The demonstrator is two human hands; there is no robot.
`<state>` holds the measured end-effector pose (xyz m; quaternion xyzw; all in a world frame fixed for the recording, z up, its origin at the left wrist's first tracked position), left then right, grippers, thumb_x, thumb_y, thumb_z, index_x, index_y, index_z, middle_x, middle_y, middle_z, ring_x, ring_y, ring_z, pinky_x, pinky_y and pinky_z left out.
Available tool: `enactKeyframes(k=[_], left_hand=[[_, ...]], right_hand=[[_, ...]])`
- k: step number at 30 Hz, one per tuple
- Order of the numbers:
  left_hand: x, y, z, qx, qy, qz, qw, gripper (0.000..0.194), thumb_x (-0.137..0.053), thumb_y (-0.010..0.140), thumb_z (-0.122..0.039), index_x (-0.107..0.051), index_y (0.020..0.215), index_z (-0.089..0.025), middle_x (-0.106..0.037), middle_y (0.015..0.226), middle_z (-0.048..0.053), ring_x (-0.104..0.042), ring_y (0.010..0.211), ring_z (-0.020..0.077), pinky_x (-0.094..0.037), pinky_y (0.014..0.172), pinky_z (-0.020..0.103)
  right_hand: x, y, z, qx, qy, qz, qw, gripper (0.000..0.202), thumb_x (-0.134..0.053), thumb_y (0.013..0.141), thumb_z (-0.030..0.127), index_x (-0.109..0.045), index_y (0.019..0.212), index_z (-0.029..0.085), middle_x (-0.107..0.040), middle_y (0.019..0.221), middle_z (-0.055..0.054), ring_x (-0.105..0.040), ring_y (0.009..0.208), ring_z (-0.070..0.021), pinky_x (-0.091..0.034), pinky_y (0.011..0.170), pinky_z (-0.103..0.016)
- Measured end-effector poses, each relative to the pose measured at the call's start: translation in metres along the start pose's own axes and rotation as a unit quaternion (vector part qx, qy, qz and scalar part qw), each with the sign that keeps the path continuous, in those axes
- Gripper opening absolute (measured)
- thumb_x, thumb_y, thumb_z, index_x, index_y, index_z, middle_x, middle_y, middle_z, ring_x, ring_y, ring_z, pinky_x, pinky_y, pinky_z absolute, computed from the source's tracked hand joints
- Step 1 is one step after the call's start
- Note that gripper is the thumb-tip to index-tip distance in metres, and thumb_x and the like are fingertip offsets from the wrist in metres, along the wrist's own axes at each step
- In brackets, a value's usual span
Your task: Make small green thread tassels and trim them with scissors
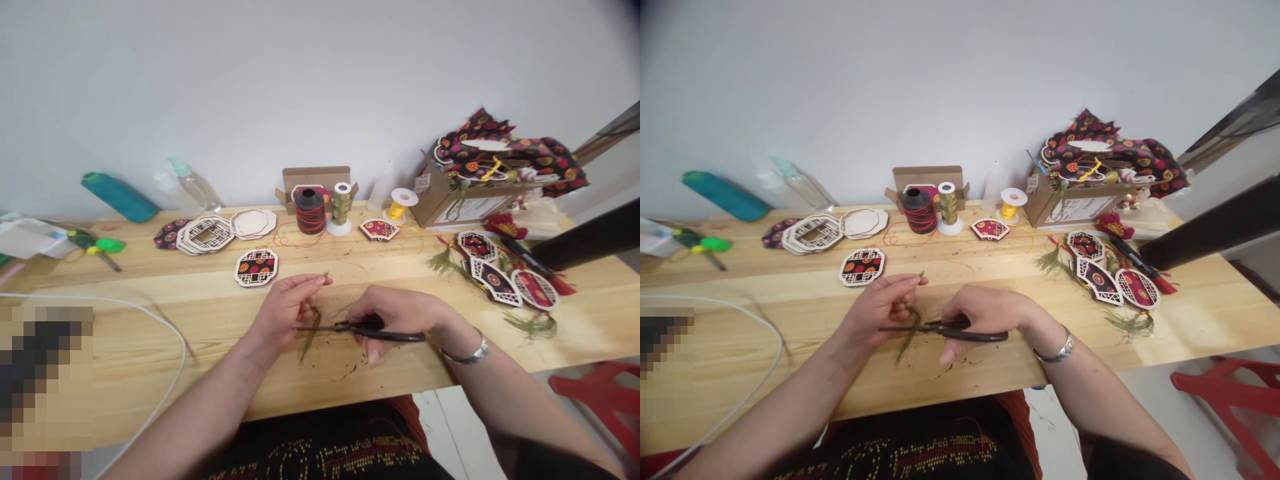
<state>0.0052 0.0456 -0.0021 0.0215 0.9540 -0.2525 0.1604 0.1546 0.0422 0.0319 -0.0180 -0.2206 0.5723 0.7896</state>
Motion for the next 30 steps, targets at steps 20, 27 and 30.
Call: enactKeyframes(k=[20, 27, 30], left_hand=[[-0.010, -0.007, 0.007, 0.083, -0.045, 0.099, 0.991, 0.018, -0.075, 0.059, -0.024, -0.064, 0.062, -0.010, -0.029, 0.045, -0.009, -0.018, 0.040, -0.0001, -0.009, 0.037, 0.013], [-0.009, -0.007, 0.007, 0.069, -0.049, 0.121, 0.989, 0.020, -0.073, 0.064, -0.024, -0.057, 0.063, -0.012, -0.034, 0.050, -0.007, -0.023, 0.041, 0.0011, -0.010, 0.038, 0.013], [-0.008, -0.006, 0.005, 0.051, -0.036, 0.098, 0.993, 0.022, -0.073, 0.064, -0.026, -0.056, 0.062, -0.012, -0.037, 0.051, -0.006, -0.026, 0.042, 0.0013, -0.013, 0.038, 0.012]], right_hand=[[0.033, -0.018, -0.011, -0.012, -0.034, -0.164, 0.986, 0.068, -0.037, 0.076, 0.074, -0.057, 0.079, 0.009, -0.036, 0.057, 0.004, -0.028, 0.052, -0.0070, -0.021, 0.046, -0.022], [0.048, -0.022, -0.025, -0.136, -0.165, -0.242, 0.946, 0.059, -0.045, 0.074, 0.071, -0.056, 0.067, 0.013, -0.045, 0.058, 0.002, -0.036, 0.053, -0.0088, -0.024, 0.049, -0.023], [0.063, -0.035, -0.032, -0.270, -0.308, -0.315, 0.856, 0.054, -0.043, 0.078, 0.065, -0.059, 0.069, 0.014, -0.057, 0.062, -0.005, -0.049, 0.057, -0.0145, -0.028, 0.051, -0.025]])
Point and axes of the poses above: each hand's wrist, its own y-axis towards the middle knuckle, its own x-axis out of the back of the hand, z = x × y, the point moved 5 cm from there along y, towards the middle knuckle
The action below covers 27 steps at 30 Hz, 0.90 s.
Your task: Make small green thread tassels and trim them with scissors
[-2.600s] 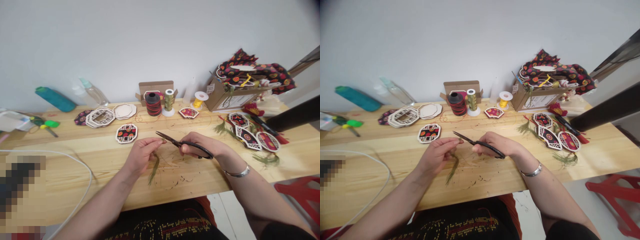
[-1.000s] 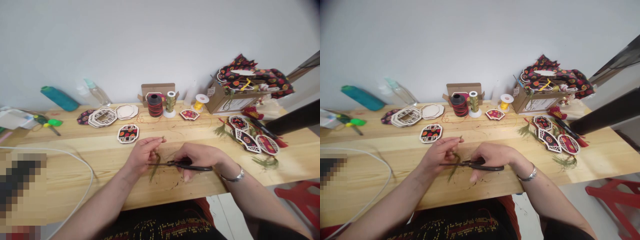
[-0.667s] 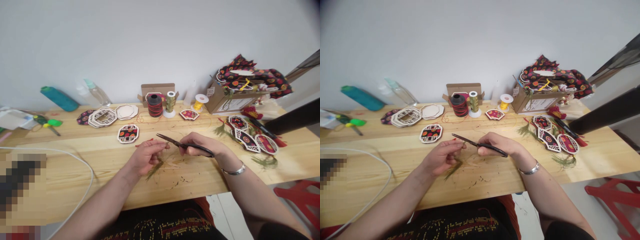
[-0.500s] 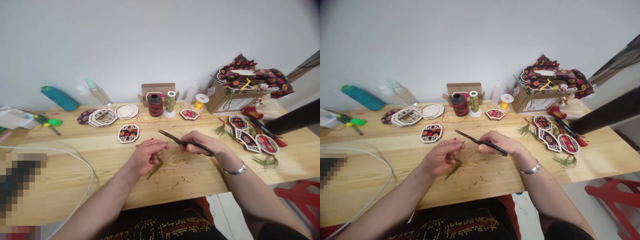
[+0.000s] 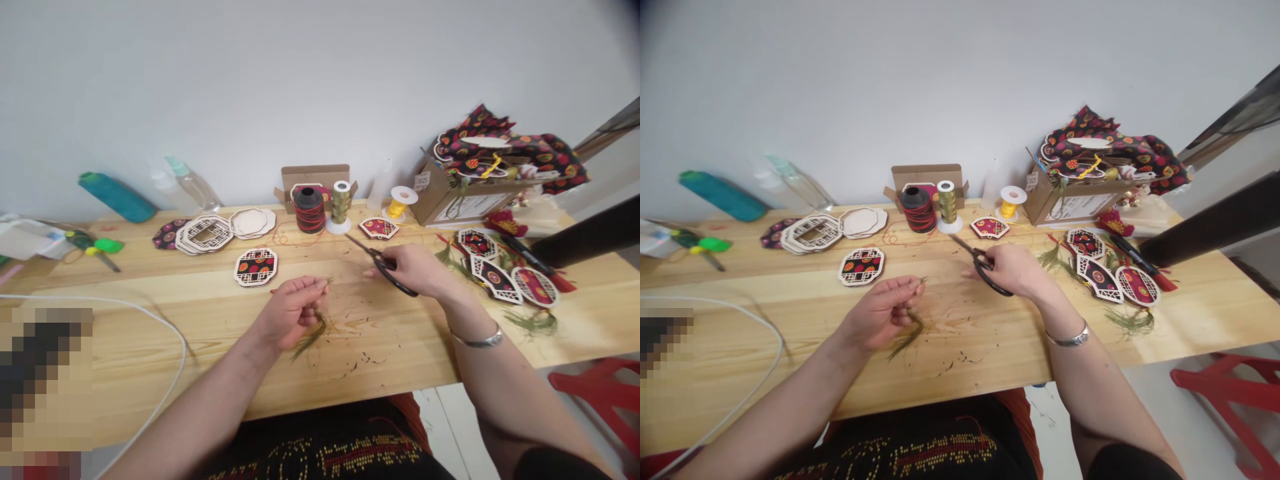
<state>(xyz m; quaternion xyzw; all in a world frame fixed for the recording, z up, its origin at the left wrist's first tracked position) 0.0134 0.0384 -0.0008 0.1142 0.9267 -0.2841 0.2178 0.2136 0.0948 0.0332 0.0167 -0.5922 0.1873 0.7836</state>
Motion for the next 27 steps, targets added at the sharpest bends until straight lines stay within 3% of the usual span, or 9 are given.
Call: enactKeyframes(k=[2, 5, 9, 14, 17, 19, 22, 25, 27], left_hand=[[0.002, 0.000, -0.002, -0.023, 0.018, -0.028, 0.999, 0.022, -0.073, 0.064, -0.027, -0.057, 0.063, -0.012, -0.038, 0.050, -0.006, -0.026, 0.042, 0.0014, -0.014, 0.039, 0.012], [0.004, -0.001, -0.006, -0.060, 0.058, -0.068, 0.994, 0.021, -0.071, 0.066, -0.031, -0.061, 0.065, -0.013, -0.040, 0.048, -0.006, -0.029, 0.041, 0.0019, -0.019, 0.039, 0.013], [0.005, -0.003, -0.008, -0.093, 0.098, -0.101, 0.986, 0.020, -0.071, 0.066, -0.032, -0.064, 0.067, -0.013, -0.042, 0.049, -0.005, -0.032, 0.041, 0.0024, -0.023, 0.040, 0.014], [0.007, -0.002, -0.008, -0.099, 0.099, -0.112, 0.984, 0.020, -0.071, 0.065, -0.033, -0.066, 0.067, -0.013, -0.042, 0.049, -0.005, -0.032, 0.041, 0.0020, -0.024, 0.039, 0.014], [0.007, -0.002, -0.007, -0.099, 0.093, -0.115, 0.984, 0.020, -0.072, 0.065, -0.032, -0.066, 0.068, -0.013, -0.042, 0.049, -0.005, -0.031, 0.042, 0.0015, -0.023, 0.040, 0.013], [0.007, -0.002, -0.007, -0.097, 0.089, -0.116, 0.984, 0.020, -0.072, 0.065, -0.032, -0.067, 0.068, -0.013, -0.041, 0.049, -0.006, -0.031, 0.042, 0.0012, -0.023, 0.040, 0.013], [0.007, -0.001, -0.006, -0.090, 0.082, -0.114, 0.986, 0.021, -0.072, 0.064, -0.033, -0.067, 0.067, -0.013, -0.040, 0.048, -0.006, -0.031, 0.041, 0.0012, -0.023, 0.039, 0.012], [0.006, -0.002, -0.006, -0.088, 0.072, -0.108, 0.988, 0.021, -0.073, 0.064, -0.033, -0.066, 0.067, -0.013, -0.039, 0.047, -0.006, -0.031, 0.041, 0.0012, -0.022, 0.039, 0.012], [0.006, -0.002, -0.007, -0.092, 0.068, -0.105, 0.988, 0.020, -0.073, 0.064, -0.032, -0.066, 0.067, -0.013, -0.040, 0.048, -0.006, -0.032, 0.041, 0.0014, -0.022, 0.039, 0.012]], right_hand=[[0.007, -0.002, -0.016, -0.089, -0.111, -0.032, 0.989, 0.053, -0.039, 0.081, 0.059, -0.063, 0.074, 0.013, -0.063, 0.070, -0.013, -0.057, 0.064, -0.0213, -0.032, 0.054, -0.028], [0.012, -0.008, -0.035, -0.163, -0.192, -0.015, 0.968, 0.048, -0.037, 0.084, 0.048, -0.067, 0.081, 0.010, -0.066, 0.079, -0.020, -0.063, 0.075, -0.0279, -0.038, 0.057, -0.031], [0.015, -0.014, -0.045, -0.167, -0.198, 0.021, 0.966, 0.041, -0.039, 0.084, 0.039, -0.067, 0.091, 0.010, -0.068, 0.085, -0.019, -0.064, 0.080, -0.0268, -0.041, 0.059, -0.030], [0.017, -0.019, -0.048, -0.197, -0.157, 0.077, 0.965, 0.036, -0.048, 0.078, 0.038, -0.069, 0.085, 0.010, -0.067, 0.081, -0.019, -0.064, 0.077, -0.0262, -0.041, 0.057, -0.029], [0.026, -0.023, -0.045, -0.227, -0.173, 0.032, 0.958, 0.034, -0.050, 0.078, 0.033, -0.068, 0.090, 0.006, -0.066, 0.085, -0.022, -0.063, 0.083, -0.0305, -0.042, 0.061, -0.033], [0.035, -0.022, -0.034, -0.195, -0.165, -0.053, 0.965, 0.032, -0.049, 0.081, 0.031, -0.067, 0.093, 0.007, -0.066, 0.092, -0.022, -0.062, 0.088, -0.0319, -0.043, 0.067, -0.036], [0.039, -0.012, -0.001, -0.021, 0.007, -0.137, 0.990, 0.028, -0.050, 0.085, 0.031, -0.067, 0.098, 0.014, -0.066, 0.100, -0.014, -0.060, 0.090, -0.0242, -0.044, 0.076, -0.034], [0.024, 0.004, 0.029, 0.103, 0.223, -0.046, 0.968, 0.031, -0.060, 0.080, 0.028, -0.065, 0.107, 0.015, -0.066, 0.103, -0.010, -0.059, 0.087, -0.0173, -0.046, 0.076, -0.028], [0.011, 0.014, 0.043, 0.136, 0.272, 0.021, 0.953, 0.039, -0.065, 0.075, 0.022, -0.063, 0.113, 0.015, -0.064, 0.111, -0.010, -0.058, 0.091, -0.0167, -0.047, 0.078, -0.028]])
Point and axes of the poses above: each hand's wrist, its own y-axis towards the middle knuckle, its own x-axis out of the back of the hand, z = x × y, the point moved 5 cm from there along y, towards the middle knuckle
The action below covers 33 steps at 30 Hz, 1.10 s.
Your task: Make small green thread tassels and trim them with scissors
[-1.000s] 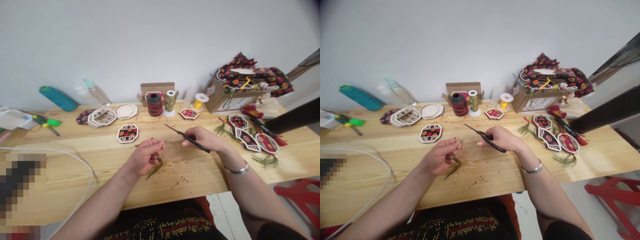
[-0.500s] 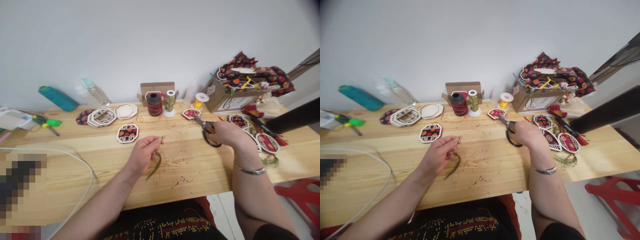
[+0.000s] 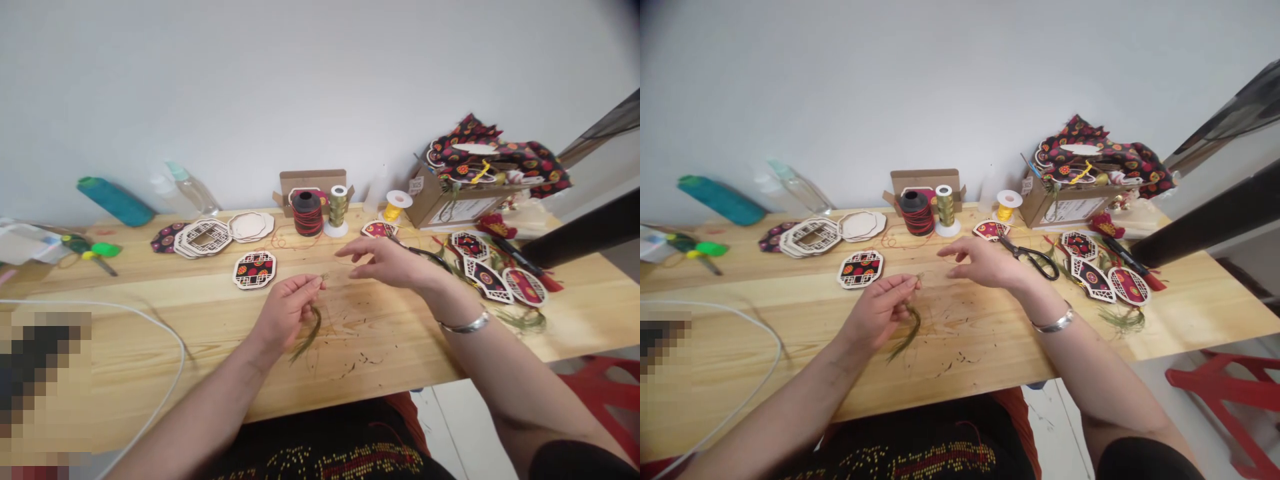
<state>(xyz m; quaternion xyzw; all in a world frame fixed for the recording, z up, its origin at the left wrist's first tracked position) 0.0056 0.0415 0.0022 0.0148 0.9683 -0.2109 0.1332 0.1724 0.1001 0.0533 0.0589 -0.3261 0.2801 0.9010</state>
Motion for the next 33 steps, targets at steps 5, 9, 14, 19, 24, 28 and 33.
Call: enactKeyframes(k=[5, 9, 14, 19, 24, 28, 33], left_hand=[[0.001, 0.001, 0.000, 0.001, -0.008, 0.007, 1.000, 0.020, -0.073, 0.066, -0.033, -0.067, 0.069, -0.013, -0.041, 0.049, -0.006, -0.031, 0.042, 0.0009, -0.022, 0.039, 0.011], [0.001, 0.001, 0.001, 0.008, -0.013, 0.009, 1.000, 0.021, -0.073, 0.065, -0.033, -0.066, 0.068, -0.013, -0.042, 0.048, -0.006, -0.031, 0.042, 0.0009, -0.022, 0.039, 0.011], [0.001, 0.000, 0.002, 0.009, -0.012, 0.005, 1.000, 0.021, -0.074, 0.065, -0.033, -0.067, 0.068, -0.013, -0.040, 0.048, -0.006, -0.031, 0.041, 0.0009, -0.023, 0.039, 0.011], [0.000, 0.000, 0.003, 0.012, -0.009, 0.010, 1.000, 0.021, -0.073, 0.065, -0.033, -0.066, 0.068, -0.014, -0.039, 0.048, -0.006, -0.031, 0.042, 0.0012, -0.024, 0.039, 0.011], [0.000, 0.000, 0.003, 0.016, -0.010, 0.012, 1.000, 0.021, -0.073, 0.064, -0.033, -0.067, 0.068, -0.014, -0.039, 0.047, -0.007, -0.030, 0.041, 0.0007, -0.023, 0.039, 0.011], [0.000, 0.001, 0.002, 0.014, -0.007, 0.003, 1.000, 0.022, -0.074, 0.063, -0.033, -0.068, 0.069, -0.013, -0.040, 0.047, -0.006, -0.031, 0.041, 0.0008, -0.023, 0.038, 0.011], [0.003, 0.004, 0.001, 0.009, -0.017, -0.029, 0.999, 0.023, -0.074, 0.063, -0.033, -0.069, 0.071, -0.012, -0.042, 0.049, -0.006, -0.029, 0.040, 0.0000, -0.021, 0.037, 0.011]], right_hand=[[-0.022, 0.011, -0.008, 0.025, 0.096, 0.027, 0.995, 0.038, -0.068, 0.072, 0.018, -0.064, 0.109, 0.018, -0.061, 0.119, -0.008, -0.056, 0.099, -0.0164, -0.046, 0.086, -0.031], [-0.027, 0.011, -0.018, 0.035, 0.163, 0.007, 0.986, 0.024, -0.070, 0.070, 0.020, -0.069, 0.094, 0.017, -0.064, 0.110, -0.007, -0.056, 0.105, -0.0174, -0.041, 0.094, -0.034], [-0.029, 0.012, -0.024, 0.010, 0.190, -0.014, 0.982, 0.020, -0.071, 0.068, 0.019, -0.071, 0.087, 0.018, -0.063, 0.109, -0.007, -0.057, 0.103, -0.0175, -0.042, 0.092, -0.034], [-0.032, 0.012, -0.023, 0.024, 0.214, -0.021, 0.976, 0.018, -0.073, 0.067, 0.022, -0.071, 0.085, 0.019, -0.063, 0.105, -0.005, -0.057, 0.100, -0.0158, -0.041, 0.091, -0.032], [-0.033, 0.012, -0.022, 0.002, 0.248, -0.047, 0.968, 0.009, -0.072, 0.067, 0.023, -0.068, 0.070, 0.015, -0.065, 0.097, -0.005, -0.058, 0.091, -0.0141, -0.042, 0.085, -0.031], [-0.029, 0.012, -0.022, 0.004, 0.257, -0.074, 0.964, 0.013, -0.072, 0.067, 0.025, -0.065, 0.063, 0.014, -0.064, 0.093, -0.005, -0.058, 0.084, -0.0130, -0.043, 0.076, -0.029], [-0.013, 0.002, -0.007, 0.100, 0.164, -0.105, 0.976, 0.010, -0.070, 0.072, 0.023, -0.067, 0.067, 0.015, -0.062, 0.075, -0.001, -0.055, 0.071, -0.0106, -0.043, 0.067, -0.026]])
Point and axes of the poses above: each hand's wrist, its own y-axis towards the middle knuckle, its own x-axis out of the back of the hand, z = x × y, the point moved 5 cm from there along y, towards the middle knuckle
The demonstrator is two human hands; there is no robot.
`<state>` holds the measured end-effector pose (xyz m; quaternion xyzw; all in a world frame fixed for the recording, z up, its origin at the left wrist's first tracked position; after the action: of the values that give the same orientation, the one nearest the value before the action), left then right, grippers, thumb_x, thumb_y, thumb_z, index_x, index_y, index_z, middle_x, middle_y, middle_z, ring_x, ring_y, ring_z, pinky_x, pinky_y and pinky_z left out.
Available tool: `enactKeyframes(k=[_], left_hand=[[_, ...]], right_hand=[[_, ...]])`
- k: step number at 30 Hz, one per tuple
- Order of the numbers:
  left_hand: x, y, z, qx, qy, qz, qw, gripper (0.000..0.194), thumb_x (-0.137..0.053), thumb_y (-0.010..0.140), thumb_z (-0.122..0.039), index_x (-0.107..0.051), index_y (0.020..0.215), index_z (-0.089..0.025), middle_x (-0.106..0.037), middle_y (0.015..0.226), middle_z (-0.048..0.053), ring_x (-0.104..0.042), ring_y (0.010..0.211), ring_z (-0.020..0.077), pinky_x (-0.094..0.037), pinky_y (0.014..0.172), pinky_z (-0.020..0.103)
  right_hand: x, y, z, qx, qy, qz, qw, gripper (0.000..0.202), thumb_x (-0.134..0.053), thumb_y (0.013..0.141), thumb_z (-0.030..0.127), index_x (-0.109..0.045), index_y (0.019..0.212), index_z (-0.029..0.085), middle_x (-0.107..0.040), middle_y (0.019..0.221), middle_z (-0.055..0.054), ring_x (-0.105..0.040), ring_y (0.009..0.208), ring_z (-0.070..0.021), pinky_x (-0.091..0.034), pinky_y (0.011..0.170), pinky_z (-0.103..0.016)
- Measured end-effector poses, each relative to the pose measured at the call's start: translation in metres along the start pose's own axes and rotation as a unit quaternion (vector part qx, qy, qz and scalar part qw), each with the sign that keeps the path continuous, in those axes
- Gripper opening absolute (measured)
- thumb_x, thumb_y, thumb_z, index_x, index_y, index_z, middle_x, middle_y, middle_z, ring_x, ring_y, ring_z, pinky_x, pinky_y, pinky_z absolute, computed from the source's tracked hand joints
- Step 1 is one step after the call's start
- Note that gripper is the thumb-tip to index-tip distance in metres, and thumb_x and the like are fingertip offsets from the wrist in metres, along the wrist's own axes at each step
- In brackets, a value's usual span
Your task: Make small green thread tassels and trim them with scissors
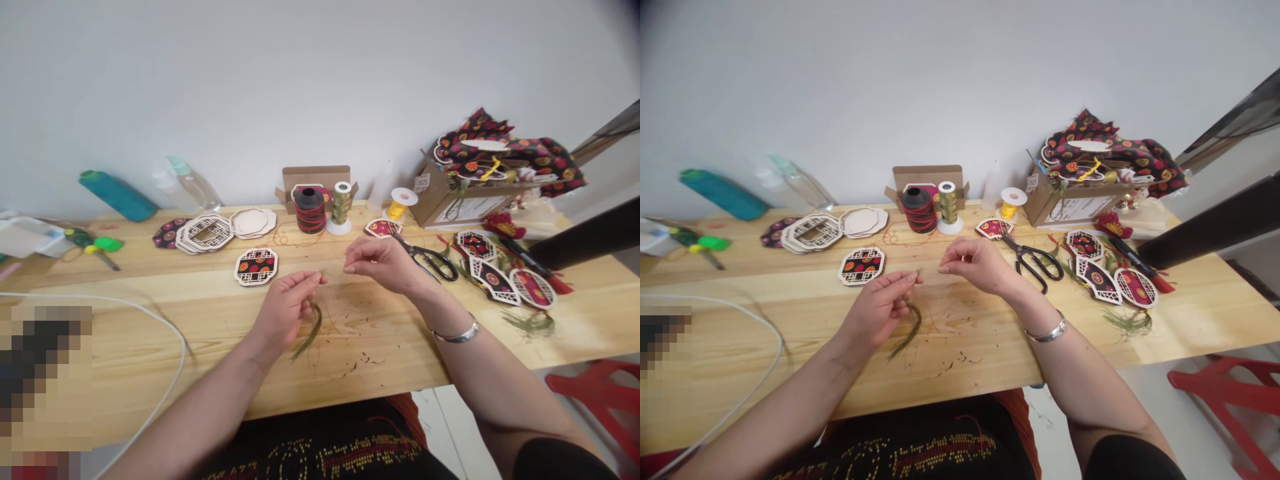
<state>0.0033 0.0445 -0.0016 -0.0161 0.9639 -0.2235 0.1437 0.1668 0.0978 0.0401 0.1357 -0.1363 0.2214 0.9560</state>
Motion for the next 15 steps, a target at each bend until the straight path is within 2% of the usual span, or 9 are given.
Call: enactKeyframes(k=[3, 7, 8, 10, 13, 15], left_hand=[[0.002, 0.002, -0.001, -0.011, -0.007, -0.018, 1.000, 0.024, -0.074, 0.064, -0.034, -0.069, 0.072, -0.012, -0.043, 0.050, -0.005, -0.029, 0.040, 0.0000, -0.019, 0.037, 0.011], [0.001, 0.001, 0.001, -0.010, -0.014, -0.006, 1.000, 0.024, -0.074, 0.064, -0.034, -0.069, 0.071, -0.011, -0.035, 0.046, -0.007, -0.025, 0.039, 0.0007, -0.015, 0.037, 0.013], [0.000, 0.001, 0.001, -0.008, -0.016, 0.001, 1.000, 0.024, -0.074, 0.064, -0.034, -0.069, 0.071, -0.011, -0.033, 0.046, -0.008, -0.024, 0.040, 0.0010, -0.015, 0.037, 0.013], [-0.002, -0.001, 0.002, -0.001, -0.018, 0.019, 1.000, 0.024, -0.074, 0.064, -0.033, -0.068, 0.071, -0.011, -0.032, 0.046, -0.007, -0.024, 0.040, 0.0015, -0.015, 0.037, 0.014], [-0.005, -0.002, 0.004, 0.011, -0.013, 0.038, 0.999, 0.024, -0.074, 0.063, -0.032, -0.067, 0.069, -0.010, -0.032, 0.047, -0.007, -0.024, 0.041, 0.0015, -0.015, 0.037, 0.014], [-0.007, -0.003, 0.004, 0.017, -0.006, 0.041, 0.999, 0.025, -0.075, 0.062, -0.032, -0.066, 0.067, -0.010, -0.032, 0.048, -0.007, -0.023, 0.042, 0.0014, -0.015, 0.037, 0.013]], right_hand=[[-0.001, -0.008, 0.020, 0.038, -0.094, 0.055, 0.993, 0.008, -0.066, 0.077, 0.020, -0.070, 0.072, 0.015, -0.060, 0.071, -0.001, -0.053, 0.066, -0.0092, -0.041, 0.062, -0.024], [-0.024, -0.023, 0.043, 0.120, -0.153, 0.216, 0.957, 0.010, -0.061, 0.081, 0.017, -0.071, 0.078, 0.017, -0.056, 0.071, 0.000, -0.052, 0.067, -0.0087, -0.042, 0.064, -0.022], [-0.030, -0.025, 0.046, 0.140, -0.164, 0.237, 0.947, 0.011, -0.060, 0.082, 0.017, -0.071, 0.079, 0.017, -0.055, 0.070, 0.000, -0.052, 0.068, -0.0090, -0.041, 0.065, -0.022], [-0.037, -0.026, 0.047, 0.167, -0.199, 0.219, 0.940, 0.013, -0.058, 0.083, 0.016, -0.070, 0.079, 0.017, -0.054, 0.070, -0.001, -0.051, 0.069, -0.0101, -0.040, 0.065, -0.023], [-0.036, -0.021, 0.042, 0.172, -0.275, 0.126, 0.937, 0.015, -0.056, 0.084, 0.016, -0.068, 0.076, 0.015, -0.055, 0.070, -0.002, -0.049, 0.070, -0.0118, -0.037, 0.064, -0.025], [-0.035, -0.019, 0.037, 0.161, -0.318, 0.095, 0.929, 0.015, -0.055, 0.086, 0.019, -0.067, 0.077, 0.014, -0.056, 0.070, -0.003, -0.049, 0.070, -0.0128, -0.035, 0.065, -0.026]])
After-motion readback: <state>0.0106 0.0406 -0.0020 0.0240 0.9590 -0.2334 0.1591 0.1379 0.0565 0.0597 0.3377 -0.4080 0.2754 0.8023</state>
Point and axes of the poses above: each hand's wrist, its own y-axis towards the middle knuckle, its own x-axis out of the back of the hand, z = x × y, the point moved 5 cm from there along y, towards the middle knuckle
